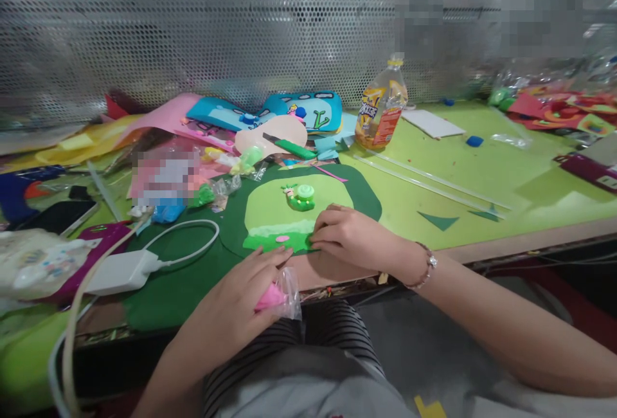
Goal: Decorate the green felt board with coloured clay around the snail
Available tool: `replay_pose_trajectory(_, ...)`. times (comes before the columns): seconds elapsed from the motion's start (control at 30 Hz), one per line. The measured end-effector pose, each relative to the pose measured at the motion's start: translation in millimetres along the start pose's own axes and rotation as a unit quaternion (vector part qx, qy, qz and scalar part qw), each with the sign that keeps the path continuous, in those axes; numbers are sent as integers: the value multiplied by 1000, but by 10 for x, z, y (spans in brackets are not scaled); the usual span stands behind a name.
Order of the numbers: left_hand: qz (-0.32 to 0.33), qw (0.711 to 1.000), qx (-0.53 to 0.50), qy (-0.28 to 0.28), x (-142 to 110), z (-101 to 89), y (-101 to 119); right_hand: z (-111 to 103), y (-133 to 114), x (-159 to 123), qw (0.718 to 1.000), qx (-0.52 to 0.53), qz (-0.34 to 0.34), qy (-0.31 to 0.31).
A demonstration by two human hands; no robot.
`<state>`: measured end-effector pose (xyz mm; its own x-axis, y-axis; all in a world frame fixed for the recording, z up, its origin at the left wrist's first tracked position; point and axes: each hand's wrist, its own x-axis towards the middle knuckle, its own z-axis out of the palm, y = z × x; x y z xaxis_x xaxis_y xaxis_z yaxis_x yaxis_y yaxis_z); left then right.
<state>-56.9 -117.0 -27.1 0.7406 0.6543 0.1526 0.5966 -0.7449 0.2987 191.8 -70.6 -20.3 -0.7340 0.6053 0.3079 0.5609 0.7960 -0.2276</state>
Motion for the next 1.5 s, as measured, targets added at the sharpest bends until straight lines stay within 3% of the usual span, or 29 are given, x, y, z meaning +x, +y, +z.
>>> replay_pose_trajectory(0.13,-1,1000,-9,1,1,-7,-5,-72,-81,-95,998,-48,1,-26)
replay_pose_trajectory(0.27,-5,1000,-16,-4,-2,-14,-4,-113,-252,-210,994,-87,54,-38)
replay_pose_trajectory(0.43,-5,1000,-19,2,-3,4,-9,-26,-453,-289,988,-98,119,21)
replay_pose_trajectory(0.63,-6,1000,-17,-2,-1,4,-6,80,-577,-280,986,-125,105,-25)
replay_pose_trajectory(0.8,-17,999,-33,-11,7,-18,6,117,-626,-294,978,-161,129,-12)
replay_pose_trajectory(1.5,-33,999,-26,-4,15,-31,26,189,-605,-415,971,-126,200,24)
